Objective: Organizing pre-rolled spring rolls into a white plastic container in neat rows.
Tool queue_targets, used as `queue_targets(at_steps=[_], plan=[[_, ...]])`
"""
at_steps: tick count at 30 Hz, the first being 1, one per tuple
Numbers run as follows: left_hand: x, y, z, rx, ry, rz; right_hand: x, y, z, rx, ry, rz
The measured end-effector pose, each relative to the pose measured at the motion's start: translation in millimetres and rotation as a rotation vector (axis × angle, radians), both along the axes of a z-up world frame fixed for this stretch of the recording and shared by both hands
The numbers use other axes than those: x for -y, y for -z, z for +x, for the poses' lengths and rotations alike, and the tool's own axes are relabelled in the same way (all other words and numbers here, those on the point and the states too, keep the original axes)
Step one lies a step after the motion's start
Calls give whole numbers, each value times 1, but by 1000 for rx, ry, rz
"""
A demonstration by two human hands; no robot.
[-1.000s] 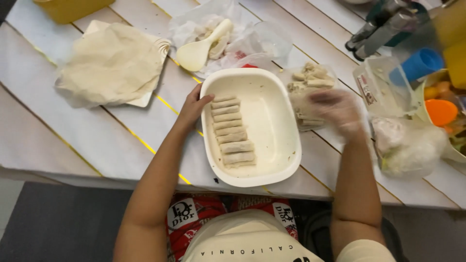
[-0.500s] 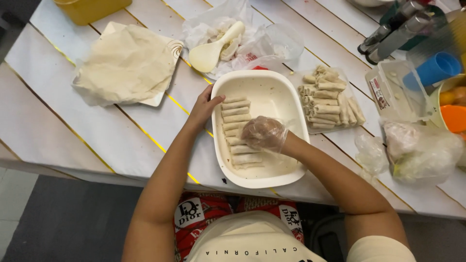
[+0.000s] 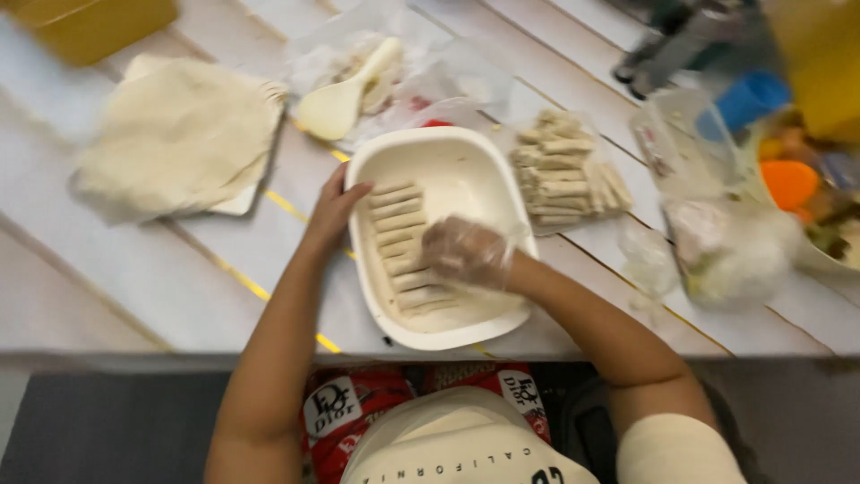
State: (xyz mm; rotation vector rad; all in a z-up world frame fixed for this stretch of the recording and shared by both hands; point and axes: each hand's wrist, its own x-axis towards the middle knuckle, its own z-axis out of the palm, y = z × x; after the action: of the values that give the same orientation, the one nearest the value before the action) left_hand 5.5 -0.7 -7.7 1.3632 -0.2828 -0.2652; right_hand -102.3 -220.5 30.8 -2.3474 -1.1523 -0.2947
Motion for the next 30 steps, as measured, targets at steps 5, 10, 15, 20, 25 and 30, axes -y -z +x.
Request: queue_targets(at_steps=[5,10,15,20,25,30], plan=[[0,-24,-18,-78,-35,55,91,-82,-6,-94,572,66],[2,-42,-29,-91,-51,87,165,-81,-3,-326,1247,-263],[4,-55,-37,-103,-61,100,158,-63,3,-477,1262,-342],[4,-54,-37,-100,-66,84,145,-71,-4,-203,1260,-391],[5,-58,-40,-105,-71,82,146,-77,-6,-239,1271,-41],[5,-55,-38,-96,-67,92,151,-67,1,83,990,112]])
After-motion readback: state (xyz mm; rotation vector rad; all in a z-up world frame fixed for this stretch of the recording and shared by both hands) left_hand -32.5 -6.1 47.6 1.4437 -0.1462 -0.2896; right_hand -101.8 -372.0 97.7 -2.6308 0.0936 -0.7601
